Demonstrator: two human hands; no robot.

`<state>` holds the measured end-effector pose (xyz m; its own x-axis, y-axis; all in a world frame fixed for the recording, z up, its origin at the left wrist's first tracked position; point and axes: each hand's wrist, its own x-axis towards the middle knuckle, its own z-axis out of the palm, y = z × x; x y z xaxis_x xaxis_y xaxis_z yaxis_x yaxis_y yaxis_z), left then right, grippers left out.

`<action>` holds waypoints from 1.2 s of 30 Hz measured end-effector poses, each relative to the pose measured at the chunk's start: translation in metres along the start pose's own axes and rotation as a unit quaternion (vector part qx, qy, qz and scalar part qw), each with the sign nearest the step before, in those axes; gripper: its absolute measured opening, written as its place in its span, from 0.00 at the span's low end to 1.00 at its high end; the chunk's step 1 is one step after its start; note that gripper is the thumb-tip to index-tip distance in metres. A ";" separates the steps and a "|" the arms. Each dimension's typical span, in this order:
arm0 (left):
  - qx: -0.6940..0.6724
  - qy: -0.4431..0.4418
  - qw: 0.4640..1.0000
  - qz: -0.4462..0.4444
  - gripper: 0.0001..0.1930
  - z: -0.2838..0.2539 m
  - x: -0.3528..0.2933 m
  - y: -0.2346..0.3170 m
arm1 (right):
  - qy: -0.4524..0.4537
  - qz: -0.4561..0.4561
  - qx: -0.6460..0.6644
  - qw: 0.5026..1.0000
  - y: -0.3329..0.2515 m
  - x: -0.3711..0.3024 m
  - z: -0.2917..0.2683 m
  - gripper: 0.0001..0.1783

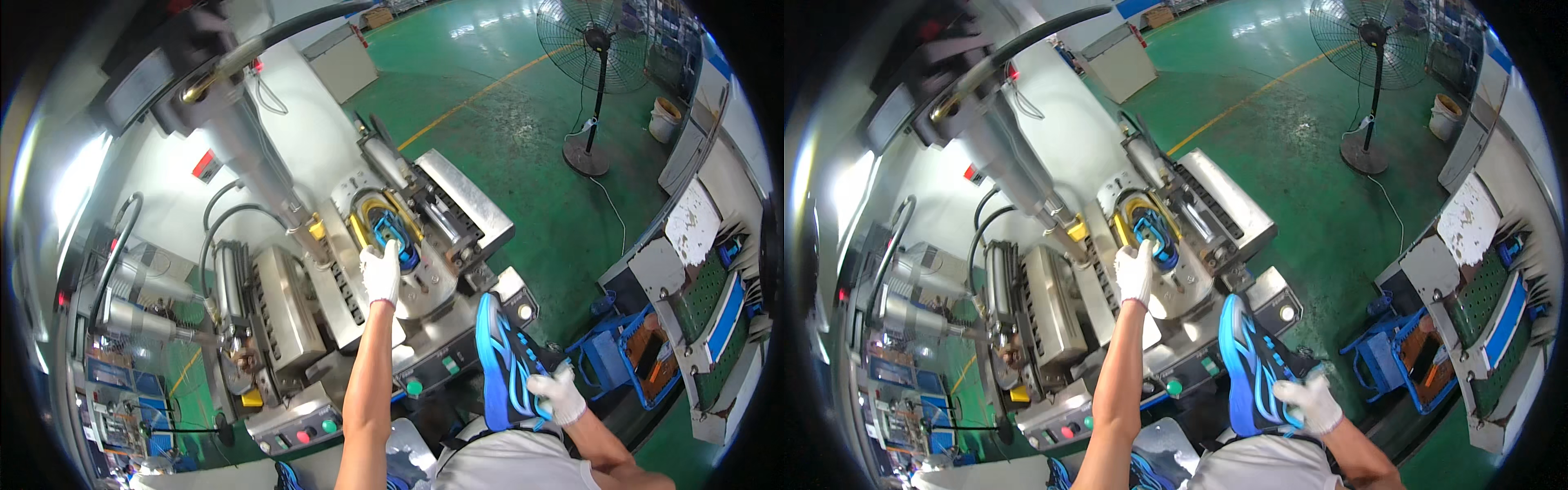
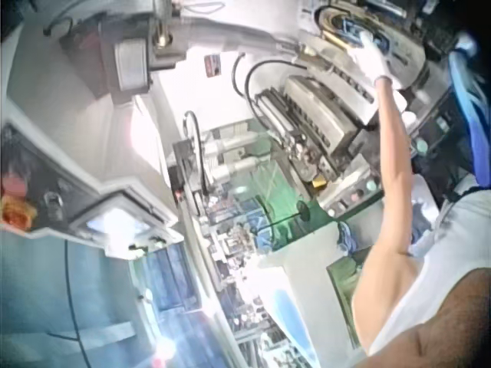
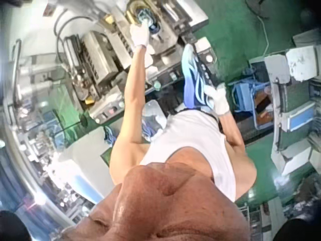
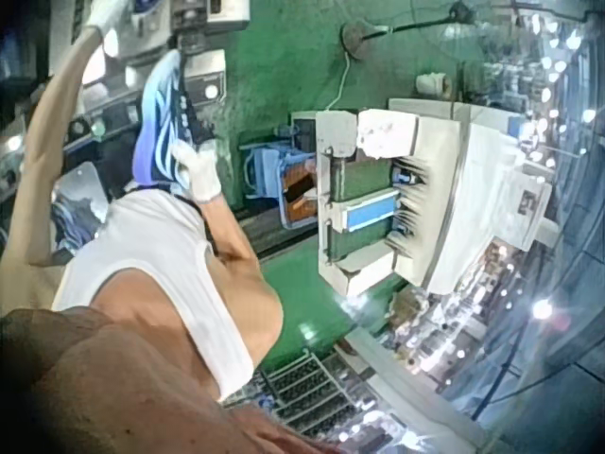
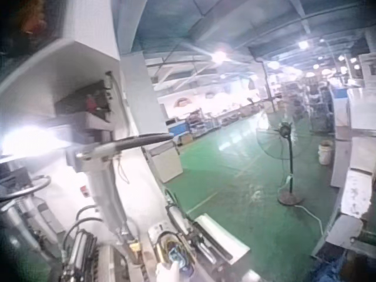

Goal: The person places shoes onto the pressing machine molds, presses buttons to activate the machine, removes the pressed shoes, and feeds them into a conveyor tunnel.

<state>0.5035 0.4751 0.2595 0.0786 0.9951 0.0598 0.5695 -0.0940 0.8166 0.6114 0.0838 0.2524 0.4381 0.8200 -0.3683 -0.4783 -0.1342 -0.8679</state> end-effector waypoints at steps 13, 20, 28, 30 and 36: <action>-0.122 -0.073 0.985 -0.094 0.12 -0.027 0.089 -0.053 | -0.004 -0.273 -0.346 0.898 -0.027 0.046 0.017 0.23; -0.141 -0.098 0.984 -0.036 0.22 -0.191 -0.127 -0.036 | -0.008 -0.125 -0.347 0.929 -0.114 0.189 0.158 0.28; 0.217 -0.176 0.911 -0.302 0.51 -0.249 -0.376 -0.184 | -0.006 -0.263 -0.664 0.700 0.021 0.456 0.251 0.22; 0.140 -0.139 0.866 -0.460 0.54 -0.261 -0.407 -0.186 | -0.019 -0.223 -0.624 0.749 -0.002 0.427 0.264 0.21; 0.106 -0.113 0.886 -0.437 0.42 -0.172 -0.489 -0.424 | -0.025 -0.187 -0.687 0.702 0.009 0.420 0.272 0.36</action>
<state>0.0831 0.0334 -0.0177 -0.3208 0.6610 -0.6783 0.6324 0.6827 0.3662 0.5842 0.5780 0.1805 0.2936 0.9548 -0.0473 0.8635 -0.2861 -0.4153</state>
